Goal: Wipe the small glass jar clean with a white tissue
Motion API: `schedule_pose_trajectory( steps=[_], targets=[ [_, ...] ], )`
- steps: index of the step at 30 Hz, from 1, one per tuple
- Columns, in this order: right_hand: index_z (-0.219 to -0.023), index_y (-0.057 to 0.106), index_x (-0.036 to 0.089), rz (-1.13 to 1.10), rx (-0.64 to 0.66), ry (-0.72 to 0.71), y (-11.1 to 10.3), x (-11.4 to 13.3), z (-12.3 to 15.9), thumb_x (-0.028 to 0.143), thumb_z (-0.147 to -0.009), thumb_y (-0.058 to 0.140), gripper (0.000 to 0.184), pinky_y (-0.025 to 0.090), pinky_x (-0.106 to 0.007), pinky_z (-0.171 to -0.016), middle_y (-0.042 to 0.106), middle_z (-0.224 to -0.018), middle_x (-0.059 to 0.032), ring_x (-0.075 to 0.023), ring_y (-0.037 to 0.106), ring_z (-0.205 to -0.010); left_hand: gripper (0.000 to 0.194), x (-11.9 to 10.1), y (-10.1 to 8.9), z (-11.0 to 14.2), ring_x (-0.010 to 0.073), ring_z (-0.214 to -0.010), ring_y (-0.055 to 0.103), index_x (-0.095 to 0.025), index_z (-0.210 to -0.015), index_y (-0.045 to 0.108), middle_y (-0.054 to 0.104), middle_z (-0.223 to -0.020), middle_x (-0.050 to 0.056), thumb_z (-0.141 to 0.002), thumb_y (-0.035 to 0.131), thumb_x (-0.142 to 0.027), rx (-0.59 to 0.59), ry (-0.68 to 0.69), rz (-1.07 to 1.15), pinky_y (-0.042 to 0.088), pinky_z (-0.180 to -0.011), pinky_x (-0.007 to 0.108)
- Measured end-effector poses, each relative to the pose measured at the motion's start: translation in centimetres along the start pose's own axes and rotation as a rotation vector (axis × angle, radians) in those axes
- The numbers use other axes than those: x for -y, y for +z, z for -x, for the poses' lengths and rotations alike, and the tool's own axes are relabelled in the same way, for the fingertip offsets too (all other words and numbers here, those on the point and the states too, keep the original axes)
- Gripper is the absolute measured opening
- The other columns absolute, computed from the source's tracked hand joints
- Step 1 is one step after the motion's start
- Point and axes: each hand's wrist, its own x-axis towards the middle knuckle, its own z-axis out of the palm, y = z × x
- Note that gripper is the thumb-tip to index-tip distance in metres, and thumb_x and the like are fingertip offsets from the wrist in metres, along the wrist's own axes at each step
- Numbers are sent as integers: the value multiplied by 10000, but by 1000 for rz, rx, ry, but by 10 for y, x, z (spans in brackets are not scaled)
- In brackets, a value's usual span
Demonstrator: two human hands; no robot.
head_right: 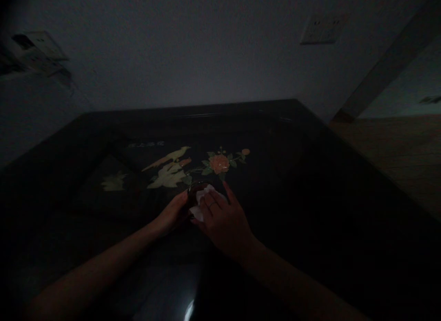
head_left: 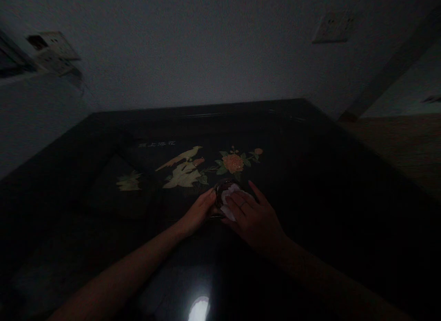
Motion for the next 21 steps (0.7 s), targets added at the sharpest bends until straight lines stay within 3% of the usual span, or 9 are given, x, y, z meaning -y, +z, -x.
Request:
schedule_pose_trajectory(
  steps=[7, 13, 17, 21],
  targets=[
    [-1277, 528, 90, -53, 57, -7, 3, 0, -1, 397, -934, 474, 464, 290, -563, -1096, 579, -1309, -151, -273, 504, -1234, 499, 11, -12, -1, 226, -1010, 602, -177, -1233, 578, 648, -1126, 92, -841, 574, -486, 48, 25, -17, 458, -871, 317],
    [-1193, 595, 135, -200, 69, -40, 0, -3, -2, 389, -939, 466, 381, 311, -536, -1093, 646, -1213, -127, -240, 561, -1171, 500, 8, -10, -1, 215, -947, 626, -176, -1220, 584, 652, -1117, 99, -835, 580, -495, 54, 10, 7, 486, -786, 289],
    [-1155, 623, 144, -181, 42, -37, -1, -5, -1, 354, -937, 486, 333, 299, -540, -1099, 689, -1139, -102, -232, 598, -1110, 532, 3, -4, -1, 203, -891, 635, -173, -1230, 572, 648, -1131, 116, -815, 600, -504, 28, -13, 35, 483, -679, 251],
    [-1093, 660, 129, -65, -11, -24, 0, -5, 0, 302, -944, 483, 289, 275, -526, -1118, 713, -1087, -94, -232, 615, -1078, 530, 4, -3, -1, 230, -980, 612, -175, -1250, 562, 633, -1169, 116, -823, 595, -487, 56, 5, 33, 482, -766, 286]
  ],
)
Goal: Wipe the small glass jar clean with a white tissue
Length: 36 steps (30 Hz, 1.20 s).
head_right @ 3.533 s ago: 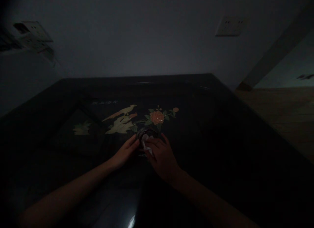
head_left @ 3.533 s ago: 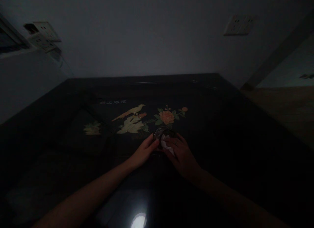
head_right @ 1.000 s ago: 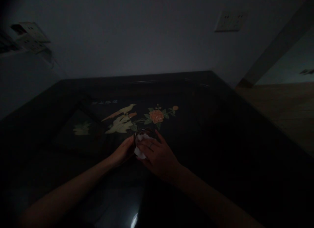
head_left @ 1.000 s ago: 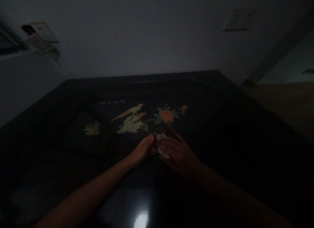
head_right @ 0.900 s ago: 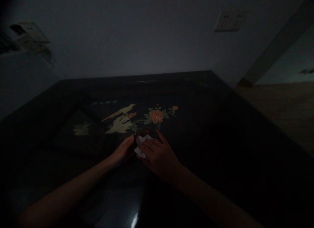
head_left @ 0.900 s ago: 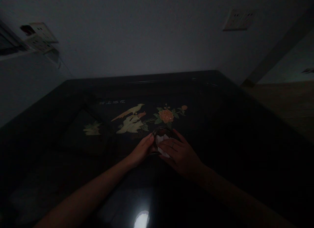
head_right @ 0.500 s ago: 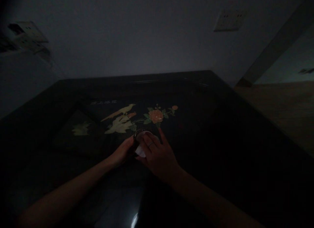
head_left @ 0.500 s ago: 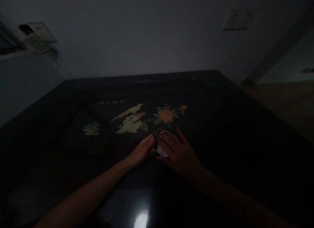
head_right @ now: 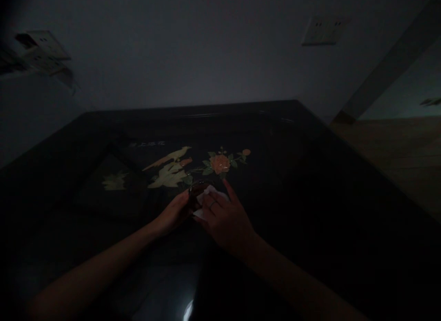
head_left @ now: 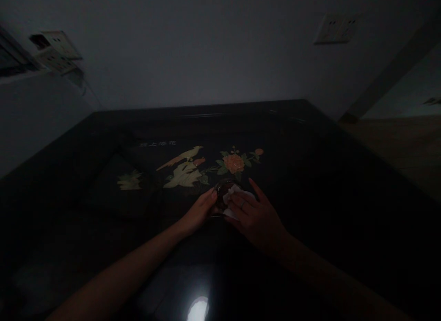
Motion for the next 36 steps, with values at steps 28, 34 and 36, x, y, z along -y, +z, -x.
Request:
schedule_pose_trajectory(
  steps=[28, 34, 36],
  targets=[
    [-1040, 657, 160, -212, 89, 32, -8, -6, -2, 285, -942, 478, 239, 279, -526, -1098, 727, -1003, -77, -206, 656, -963, 544, 0, -3, 4, 226, -967, 608, -188, -1278, 547, 649, -1138, 99, -827, 597, -487, -35, -6, -109, 464, -770, 283],
    [-1113, 624, 174, -328, 134, 109, -8, -3, -1, 283, -946, 463, 256, 359, -460, -1060, 714, -1070, -70, -189, 644, -1018, 561, 1, -5, 4, 242, -990, 614, -188, -1298, 525, 645, -1160, 106, -828, 595, -487, -49, -9, -100, 465, -820, 318],
    [-1195, 581, 164, -368, 153, 130, -8, -1, -1, 301, -947, 459, 308, 361, -454, -1060, 684, -1151, -88, -190, 620, -1083, 559, 1, -4, 3, 242, -1003, 613, -187, -1290, 529, 649, -1150, 107, -825, 599, -489, -49, -7, -75, 466, -833, 320]
  ],
)
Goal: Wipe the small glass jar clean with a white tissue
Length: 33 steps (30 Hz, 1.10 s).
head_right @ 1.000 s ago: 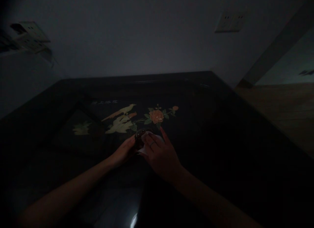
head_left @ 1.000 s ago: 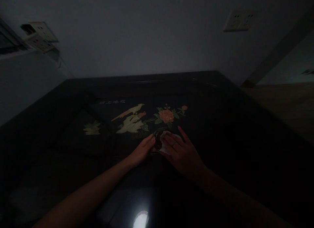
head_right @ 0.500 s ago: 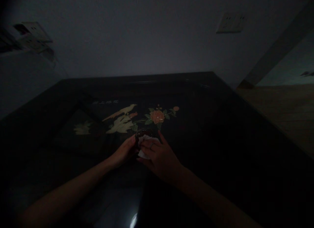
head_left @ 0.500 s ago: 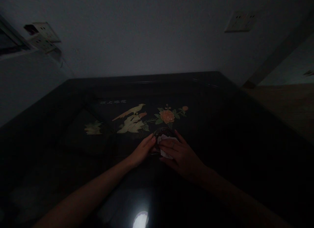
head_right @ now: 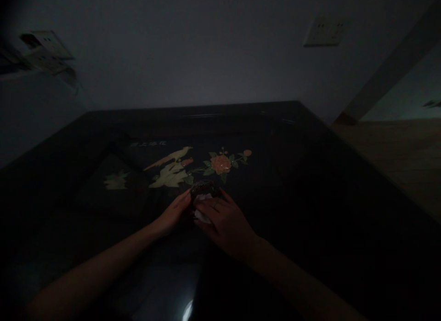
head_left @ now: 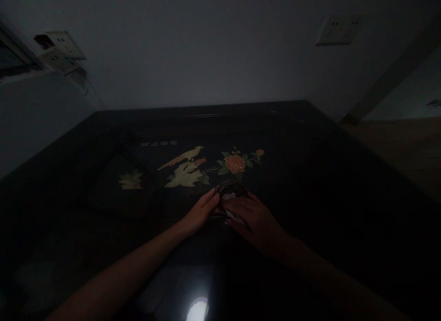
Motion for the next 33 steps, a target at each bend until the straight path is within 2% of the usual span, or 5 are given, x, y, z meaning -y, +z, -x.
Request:
schedule_pose_trajectory(
  steps=[4, 10, 18, 26, 33],
  targets=[
    [-1306, 493, 137, 46, 25, -28, 7, 1, 1, 340, -957, 430, 409, 328, -467, -1089, 592, -1302, -124, -205, 525, -1225, 548, 2, 0, -2, 249, -1053, 596, -189, -1272, 543, 641, -1164, 108, -820, 605, -492, -4, 13, 75, 454, -891, 345],
    [-1355, 443, 102, 373, -28, -61, 20, -5, 2, 324, -940, 470, 471, 288, -562, -1091, 531, -1366, -141, -284, 430, -1307, 509, 5, 1, -3, 245, -1117, 557, -223, -1266, 552, 589, -1266, 92, -824, 611, -468, -26, 9, 90, 430, -931, 344],
    [-1322, 482, 43, 550, -82, 11, 24, -2, 3, 104, -893, 450, 435, 460, -485, -958, 551, -1333, -183, -293, 558, -1166, 458, 0, 7, -5, 228, -1070, 580, -215, -1215, 594, 623, -1205, 90, -816, 635, -435, -40, 18, 51, 466, -843, 291],
    [-1249, 565, 150, 327, -102, 54, 20, -1, 2, 125, -882, 466, 381, 281, -586, -1083, 659, -1194, -131, -259, 599, -1100, 443, 2, 3, -4, 217, -1012, 604, -182, -1205, 589, 640, -1164, 91, -831, 622, -417, -33, 67, -45, 473, -840, 297],
    [-1371, 430, 177, 47, -52, 67, 21, 0, 6, 113, -884, 395, 492, 313, -570, -1078, 594, -1298, -105, -218, 543, -1206, 454, 0, 3, -5, 234, -1033, 611, -212, -1205, 585, 643, -1170, 84, -822, 622, -452, 6, 36, 78, 477, -851, 320]
  ],
)
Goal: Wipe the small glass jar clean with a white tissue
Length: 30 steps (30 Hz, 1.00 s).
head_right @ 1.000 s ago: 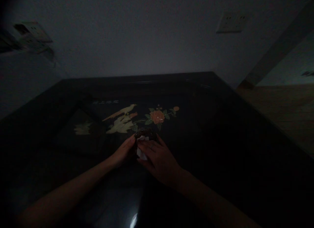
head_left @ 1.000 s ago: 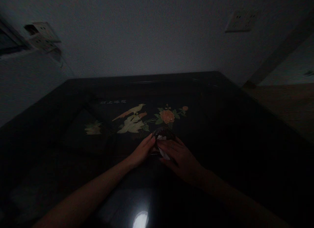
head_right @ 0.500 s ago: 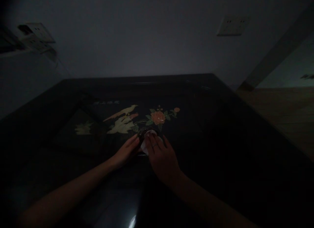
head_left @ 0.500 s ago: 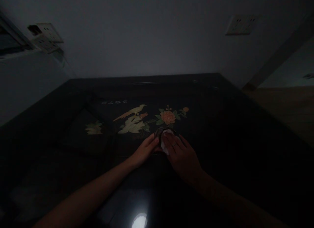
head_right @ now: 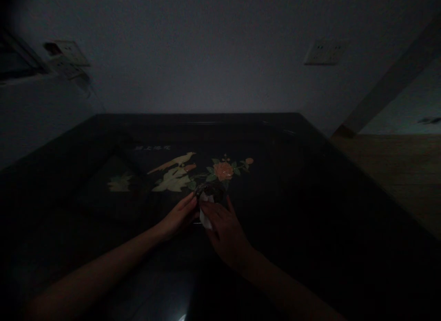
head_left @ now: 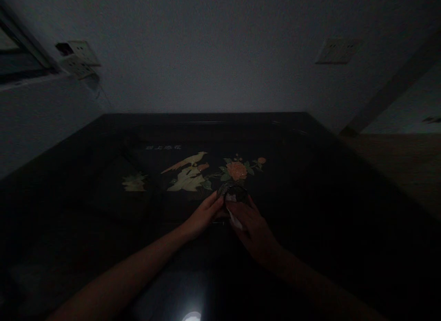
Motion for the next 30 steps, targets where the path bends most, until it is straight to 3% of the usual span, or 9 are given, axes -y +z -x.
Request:
schedule_pose_trajectory(
  steps=[9, 14, 18, 22, 26, 30],
  targets=[
    [-1412, 369, 139, 173, 1, -17, 5, 4, -3, 257, -929, 431, 502, 270, -616, -1081, 502, -1388, -161, -272, 426, -1317, 471, -1, 2, 0, 242, -1069, 605, -225, -1219, 584, 628, -1204, 88, -802, 654, -431, 9, -35, 43, 461, -912, 344],
    [-1396, 383, 165, 57, 19, -50, -4, 2, -4, 244, -934, 429, 470, 274, -589, -1090, 560, -1334, -140, -238, 509, -1246, 478, -2, 3, 0, 252, -983, 639, -192, -1173, 590, 663, -1106, 101, -791, 648, -473, -19, -43, 56, 494, -849, 365],
    [-1288, 498, 174, 35, -15, -37, -9, 2, -6, 211, -944, 423, 354, 267, -581, -1098, 669, -1172, -105, -209, 613, -1101, 457, -3, 4, 1, 237, -1008, 622, -202, -1177, 592, 650, -1136, 89, -797, 653, -449, -33, -14, 54, 483, -859, 344],
    [-1220, 561, 155, 186, -71, -104, -8, 0, -6, 180, -939, 433, 309, 227, -560, -1125, 691, -1136, -100, -206, 635, -1051, 422, 0, 3, 1, 217, -1005, 614, -205, -1188, 599, 654, -1135, 82, -824, 634, -416, -23, -3, 10, 467, -860, 312],
    [-1246, 552, 93, 372, -77, -121, -3, -2, -5, 156, -918, 456, 348, 224, -570, -1126, 656, -1199, -151, -250, 597, -1125, 450, 3, 2, -1, 219, -1044, 595, -211, -1217, 584, 630, -1194, 85, -822, 635, -421, -32, 15, 21, 464, -846, 288],
    [-1303, 500, 66, 416, -55, -91, 1, -4, -5, 176, -923, 434, 401, 220, -597, -1117, 554, -1329, -183, -289, 507, -1243, 467, 2, 4, -1, 217, -1078, 582, -225, -1217, 585, 609, -1242, 81, -807, 647, -438, -27, -6, 44, 464, -840, 271]
  ],
)
